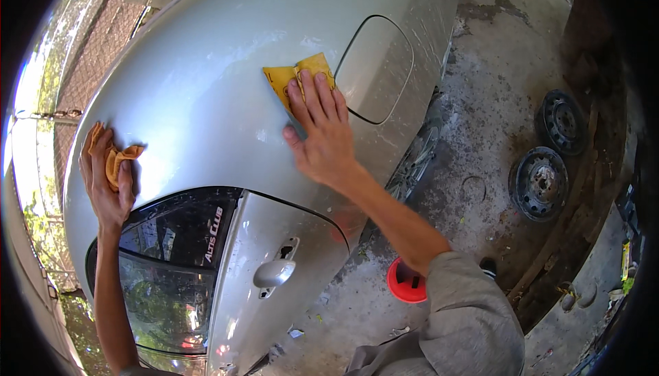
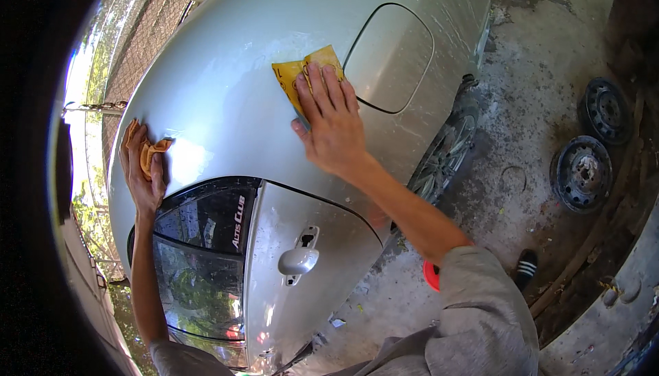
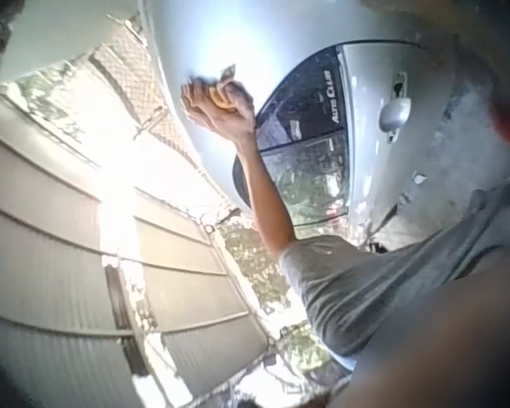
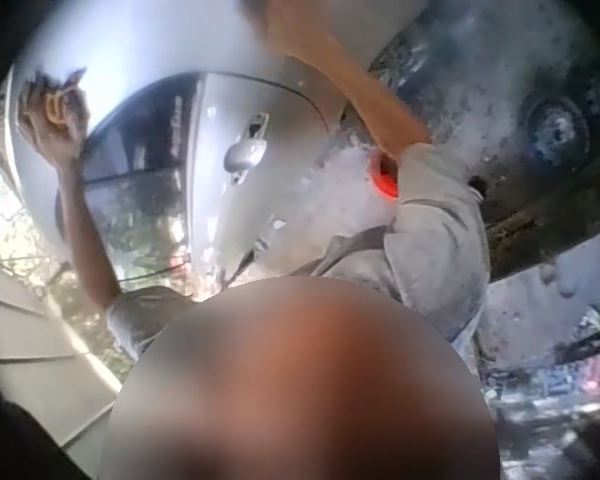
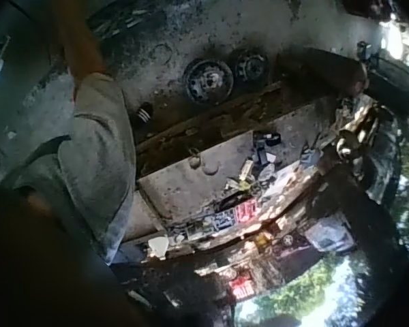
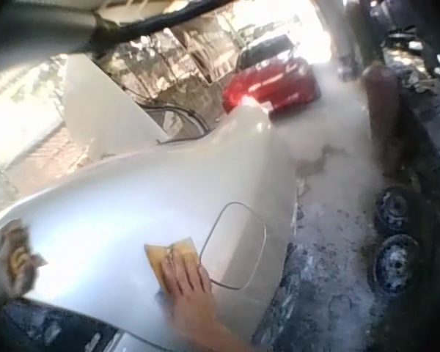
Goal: Sand the rear quarter panel of a silver car using sandpaper and water.
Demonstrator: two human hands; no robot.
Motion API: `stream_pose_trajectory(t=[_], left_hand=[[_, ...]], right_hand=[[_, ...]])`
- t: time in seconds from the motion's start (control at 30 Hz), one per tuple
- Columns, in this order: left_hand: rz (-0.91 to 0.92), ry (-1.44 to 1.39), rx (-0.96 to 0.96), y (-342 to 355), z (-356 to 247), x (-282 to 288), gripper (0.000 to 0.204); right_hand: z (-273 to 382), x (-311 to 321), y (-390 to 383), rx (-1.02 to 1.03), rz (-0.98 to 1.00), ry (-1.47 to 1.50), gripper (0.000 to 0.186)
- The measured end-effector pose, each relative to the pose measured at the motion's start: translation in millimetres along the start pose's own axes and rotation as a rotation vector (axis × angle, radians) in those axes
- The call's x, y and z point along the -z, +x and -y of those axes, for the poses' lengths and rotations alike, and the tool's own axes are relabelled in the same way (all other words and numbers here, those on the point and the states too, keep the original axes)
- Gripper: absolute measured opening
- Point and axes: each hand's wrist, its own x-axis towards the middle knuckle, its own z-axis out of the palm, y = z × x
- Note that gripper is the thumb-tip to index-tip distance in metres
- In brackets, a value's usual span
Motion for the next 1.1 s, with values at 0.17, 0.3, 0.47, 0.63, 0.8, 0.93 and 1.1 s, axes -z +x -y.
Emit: stream_pose_trajectory(t=[0.17, 0.3, 0.47, 0.63, 0.8, 0.93, 1.1], left_hand=[[-0.008, 0.032, -0.039, -1, 6, 10, 0.05], [0.045, 0.018, 0.079, 5, -4, -1, 0.055], [0.018, -0.129, 0.092, 9, -11, 5, 0.043], [-0.179, -0.401, 0.111, 87, -49, -22, 0.039], [-0.181, -0.726, 0.077, 215, -99, -71, 0.012], [-0.065, -0.822, 0.065, 298, -116, -104, 0.008], [0.093, -0.84, 0.115, 346, -118, -125, 0.009]], right_hand=[[28, -31, -26, 0.058, 0.058, -0.091, 0.066], [12, -31, 80, -0.181, -0.271, -0.149, 0.067], [92, -65, -16, 0.29, 0.11, 0.098, 0.064], [20, -31, 121, 0.011, -0.095, -0.133, 0.063], [-21, 11, 157, -0.093, -0.115, -0.229, 0.067], [-39, 7, 177, 0.037, -0.084, -0.055, 0.066], [-121, 35, 239, -0.316, -0.079, 0.014, 0.067]])
